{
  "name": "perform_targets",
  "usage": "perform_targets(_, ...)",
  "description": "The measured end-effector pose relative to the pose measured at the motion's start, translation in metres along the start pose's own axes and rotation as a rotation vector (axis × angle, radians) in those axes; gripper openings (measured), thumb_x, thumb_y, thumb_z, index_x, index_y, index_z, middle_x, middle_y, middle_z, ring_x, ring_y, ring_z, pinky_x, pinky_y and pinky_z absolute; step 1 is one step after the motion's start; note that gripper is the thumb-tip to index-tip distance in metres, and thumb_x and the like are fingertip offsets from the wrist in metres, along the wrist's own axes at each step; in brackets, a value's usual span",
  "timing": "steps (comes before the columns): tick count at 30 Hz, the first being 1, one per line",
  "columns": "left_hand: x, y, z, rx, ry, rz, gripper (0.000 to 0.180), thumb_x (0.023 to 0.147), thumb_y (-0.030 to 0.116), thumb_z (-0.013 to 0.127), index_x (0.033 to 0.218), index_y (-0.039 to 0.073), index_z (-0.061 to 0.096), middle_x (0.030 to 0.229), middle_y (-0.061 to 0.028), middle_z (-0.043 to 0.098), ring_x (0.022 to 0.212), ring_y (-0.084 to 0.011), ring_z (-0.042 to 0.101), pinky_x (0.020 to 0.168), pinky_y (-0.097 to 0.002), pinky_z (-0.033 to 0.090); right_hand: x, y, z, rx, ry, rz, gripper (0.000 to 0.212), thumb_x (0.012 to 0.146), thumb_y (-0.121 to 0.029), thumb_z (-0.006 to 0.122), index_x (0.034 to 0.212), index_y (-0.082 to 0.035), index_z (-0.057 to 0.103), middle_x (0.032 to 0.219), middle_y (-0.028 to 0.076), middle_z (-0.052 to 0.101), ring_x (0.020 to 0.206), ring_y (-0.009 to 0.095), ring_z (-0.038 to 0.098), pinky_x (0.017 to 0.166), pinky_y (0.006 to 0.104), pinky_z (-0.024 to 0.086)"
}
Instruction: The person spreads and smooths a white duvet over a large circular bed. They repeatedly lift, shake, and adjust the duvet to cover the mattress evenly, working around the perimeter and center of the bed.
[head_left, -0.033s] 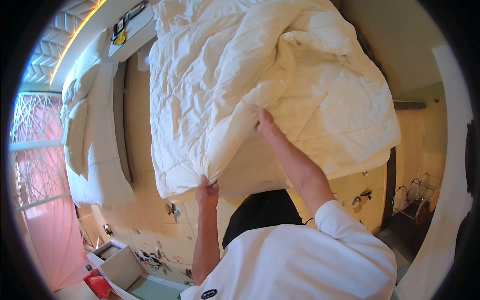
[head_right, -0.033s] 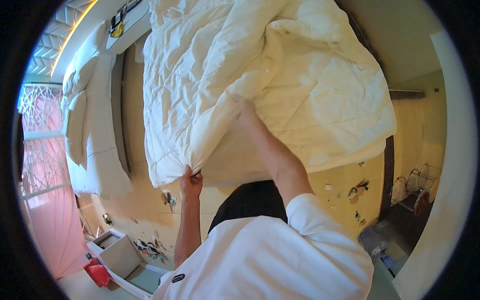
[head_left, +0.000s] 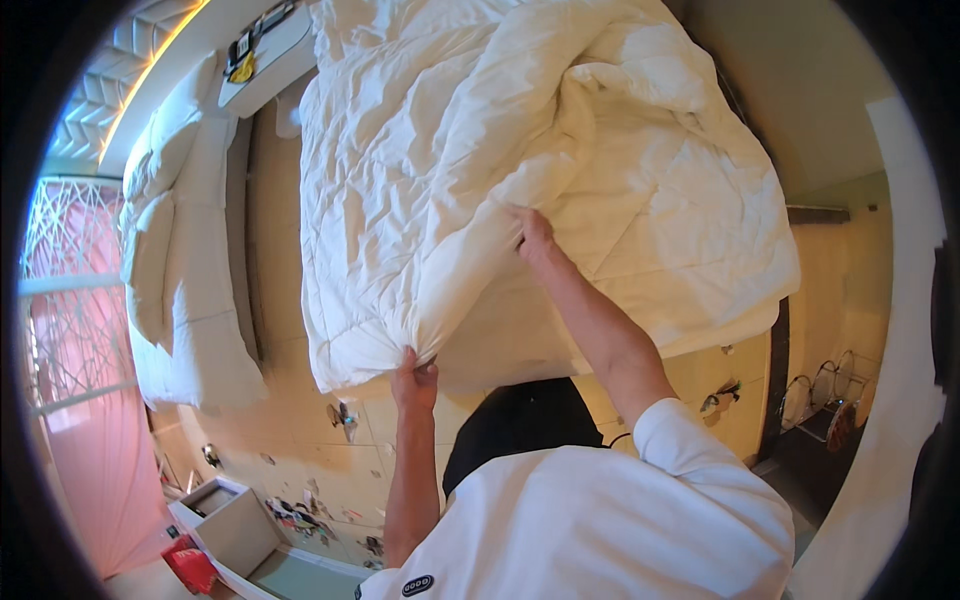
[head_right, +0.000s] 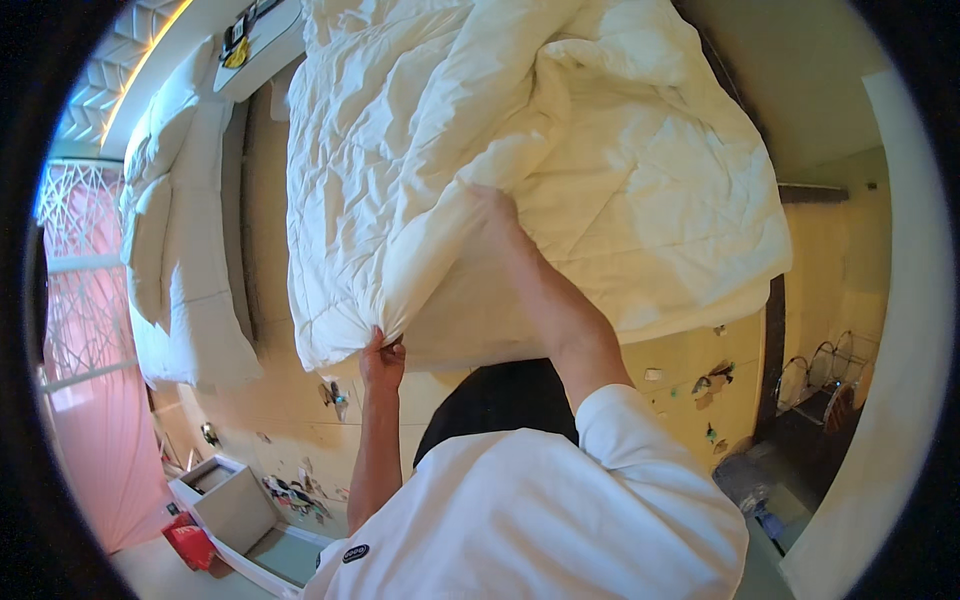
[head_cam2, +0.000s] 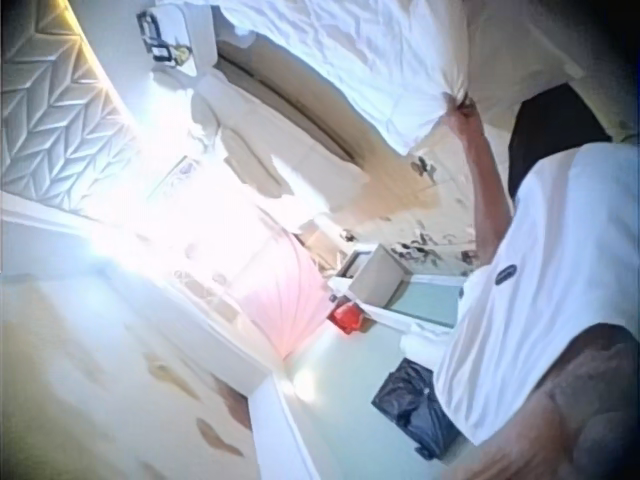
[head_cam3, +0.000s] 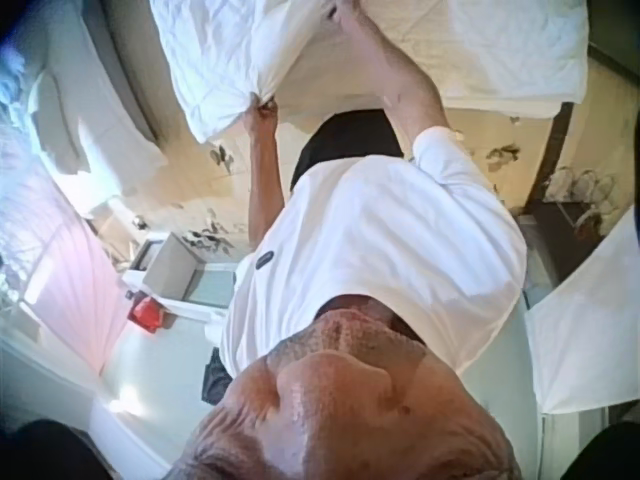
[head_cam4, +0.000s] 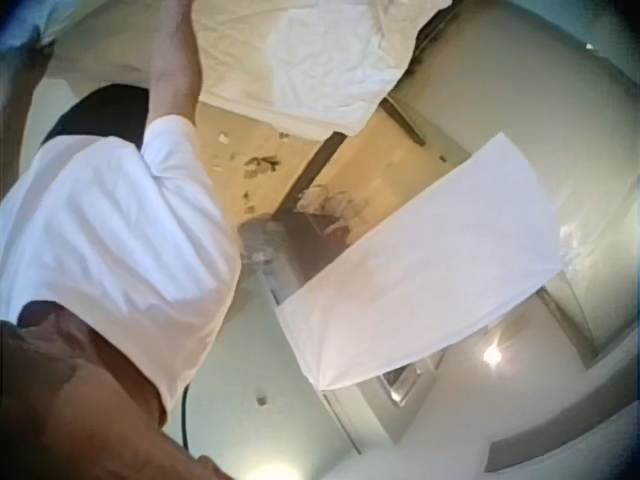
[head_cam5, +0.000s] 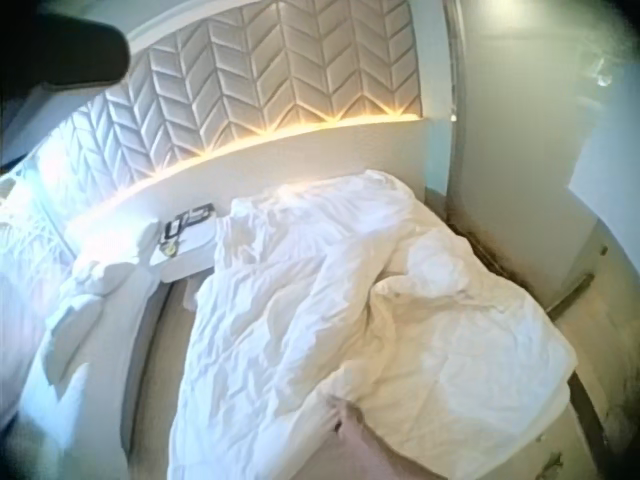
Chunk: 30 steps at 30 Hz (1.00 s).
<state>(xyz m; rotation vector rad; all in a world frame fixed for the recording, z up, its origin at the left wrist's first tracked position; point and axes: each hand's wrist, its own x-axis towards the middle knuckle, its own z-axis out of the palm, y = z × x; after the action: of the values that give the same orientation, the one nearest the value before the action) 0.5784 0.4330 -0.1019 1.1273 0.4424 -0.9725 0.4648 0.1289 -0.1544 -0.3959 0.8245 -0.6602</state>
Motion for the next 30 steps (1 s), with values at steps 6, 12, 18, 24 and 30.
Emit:
perform_targets(6,0.017,-0.004,-0.016,0.065,0.019,-0.025,0.013,0.089,0.013,0.056,0.1,0.008,0.053,0.082,-0.0021,0.058,0.066,-0.0154,0.054,0.046,-0.0249,0.035,-0.146,-0.031,0.03,-0.435,0.199,-0.549,0.025,0.075,-0.011,0.067,0.094,0.004,0.062,0.085,0.005,0.063,0.072,0.012,0.057,0.064,0.0259,0.045)
perform_targets(12,0.044,-0.06,-0.048,0.051,0.136,-0.401,0.021,0.088,0.024,0.059,0.091,0.005,0.051,0.077,-0.0075,0.056,0.062,-0.0187,0.055,0.044,-0.024,0.04,-0.21,0.036,-0.055,-0.341,0.549,-0.049,0.03,0.07,-0.015,0.069,0.096,-0.003,0.06,0.078,0.005,0.061,0.056,0.016,0.056,0.041,0.0282,0.04)
perform_targets(18,-0.014,-0.096,0.036,0.207,-0.232,-0.632,0.044,0.087,0.038,0.058,0.115,0.005,0.046,0.102,-0.0125,0.056,0.086,-0.0243,0.055,0.075,-0.0356,0.047,-0.199,0.057,-0.07,-0.16,0.526,0.079,0.034,0.071,-0.024,0.069,0.098,-0.006,0.058,0.074,0.005,0.06,0.05,0.016,0.053,0.039,0.0272,0.04)
perform_targets(24,0.013,-0.164,0.05,0.199,-0.462,-0.361,0.047,0.089,0.028,0.055,0.128,0.006,0.04,0.125,-0.0106,0.048,0.116,-0.0267,0.045,0.099,-0.0444,0.034,-0.188,0.045,-0.075,-0.196,0.318,0.306,0.039,0.073,-0.027,0.068,0.108,-0.013,0.057,0.081,0.002,0.06,0.061,0.016,0.055,0.047,0.0286,0.039)
perform_targets(30,-0.025,-0.146,0.093,-0.033,-0.039,-0.287,0.038,0.089,0.014,0.053,0.125,0.006,0.046,0.121,-0.0108,0.053,0.113,-0.0276,0.049,0.096,-0.0469,0.039,-0.116,-0.002,-0.134,0.217,0.107,0.389,0.044,0.077,-0.025,0.063,0.117,-0.008,0.053,0.115,0.009,0.057,0.106,0.028,0.053,0.091,0.0451,0.044)
